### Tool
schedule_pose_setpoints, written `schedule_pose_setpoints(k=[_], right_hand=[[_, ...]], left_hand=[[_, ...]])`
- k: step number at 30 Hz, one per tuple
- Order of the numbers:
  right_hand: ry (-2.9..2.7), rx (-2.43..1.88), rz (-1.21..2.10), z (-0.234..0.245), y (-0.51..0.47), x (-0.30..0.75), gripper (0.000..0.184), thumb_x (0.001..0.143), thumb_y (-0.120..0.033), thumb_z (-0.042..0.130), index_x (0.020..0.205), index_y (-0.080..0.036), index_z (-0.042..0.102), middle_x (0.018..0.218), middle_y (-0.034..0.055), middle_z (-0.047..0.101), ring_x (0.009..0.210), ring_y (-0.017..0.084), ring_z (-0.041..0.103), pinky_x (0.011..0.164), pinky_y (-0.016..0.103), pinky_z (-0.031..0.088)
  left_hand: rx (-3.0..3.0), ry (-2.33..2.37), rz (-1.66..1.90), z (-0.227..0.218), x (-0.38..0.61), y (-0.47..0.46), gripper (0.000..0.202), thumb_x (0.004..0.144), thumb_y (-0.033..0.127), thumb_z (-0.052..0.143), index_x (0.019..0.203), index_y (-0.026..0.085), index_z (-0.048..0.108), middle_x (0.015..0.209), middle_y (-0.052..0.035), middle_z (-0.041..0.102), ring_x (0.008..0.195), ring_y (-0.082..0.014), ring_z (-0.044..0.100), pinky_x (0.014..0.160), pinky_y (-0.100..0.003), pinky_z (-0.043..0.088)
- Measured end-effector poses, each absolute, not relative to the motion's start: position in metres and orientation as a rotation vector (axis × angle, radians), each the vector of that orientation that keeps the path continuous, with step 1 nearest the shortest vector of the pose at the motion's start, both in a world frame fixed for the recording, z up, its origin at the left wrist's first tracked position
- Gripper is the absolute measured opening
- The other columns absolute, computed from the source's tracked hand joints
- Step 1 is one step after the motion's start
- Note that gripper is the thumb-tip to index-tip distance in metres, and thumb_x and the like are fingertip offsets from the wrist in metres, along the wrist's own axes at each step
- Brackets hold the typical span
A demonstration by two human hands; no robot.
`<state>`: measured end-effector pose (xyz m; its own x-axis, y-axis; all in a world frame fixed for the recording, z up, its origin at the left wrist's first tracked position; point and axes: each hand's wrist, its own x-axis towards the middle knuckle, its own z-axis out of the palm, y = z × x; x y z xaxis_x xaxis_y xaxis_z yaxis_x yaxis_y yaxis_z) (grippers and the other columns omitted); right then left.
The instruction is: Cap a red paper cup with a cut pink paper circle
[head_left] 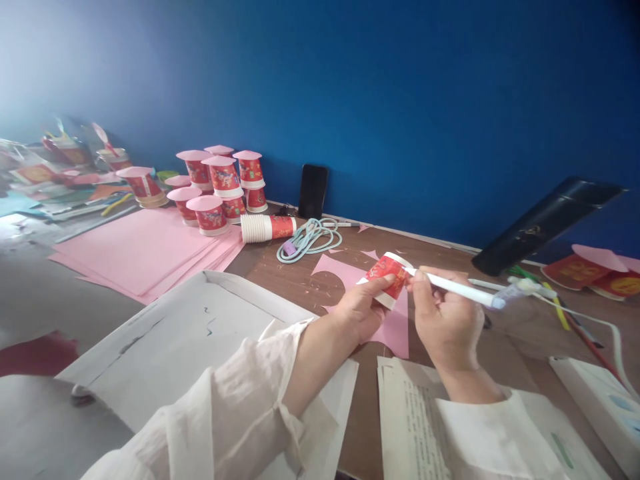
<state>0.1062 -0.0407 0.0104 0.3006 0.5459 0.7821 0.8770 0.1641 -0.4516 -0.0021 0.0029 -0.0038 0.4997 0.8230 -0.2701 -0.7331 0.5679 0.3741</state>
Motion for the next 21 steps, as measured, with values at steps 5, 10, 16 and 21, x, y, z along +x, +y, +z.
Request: schedule_pose_setpoints(k=[5,10,16,21], right_hand=[[-1.385,-1.441,-0.323,0.0087,-0.0398,0.1062,0.019,0.091,-0.033,0.061,0.096,-0.016,0.067,0.074,0.0061,0.073,0.061,0.017,0.065,0.06,0.031,0.052],[-1.361,-1.326,-0.236,0.0075,-0.0398,0.1081,0.016,0.093,-0.029,0.061,0.101,-0.016,0.064,0.076,0.0056,0.072,0.071,0.02,0.07,0.066,0.033,0.055],[-1.35,-1.307,-0.206,0.0056,-0.0407,0.108,0.017,0.091,-0.029,0.063,0.103,-0.016,0.064,0.079,0.0067,0.071,0.074,0.021,0.071,0.069,0.036,0.056],[-1.378,-1.337,-0.3,0.0053,-0.0407,0.1069,0.018,0.09,-0.028,0.064,0.1,-0.014,0.065,0.081,0.0085,0.072,0.07,0.019,0.07,0.063,0.032,0.055]], left_hand=[[0.232,0.457,0.977,-0.0018,-0.0033,0.003,0.02,0.071,0.009,0.077,0.089,0.014,0.072,0.098,-0.0089,0.075,0.102,-0.0213,0.068,0.101,-0.031,0.049],[0.291,0.404,0.979,-0.0015,-0.0042,0.0027,0.021,0.072,0.015,0.077,0.093,0.013,0.073,0.098,-0.0088,0.075,0.101,-0.0219,0.069,0.102,-0.032,0.047],[0.283,0.428,0.973,0.001,-0.0043,0.0013,0.02,0.072,0.013,0.076,0.092,0.013,0.073,0.095,-0.0085,0.075,0.103,-0.0229,0.068,0.104,-0.033,0.046],[0.258,0.445,0.964,0.0009,-0.004,0.0008,0.02,0.073,0.012,0.075,0.093,0.011,0.073,0.097,-0.0098,0.074,0.107,-0.0241,0.067,0.105,-0.035,0.046]])
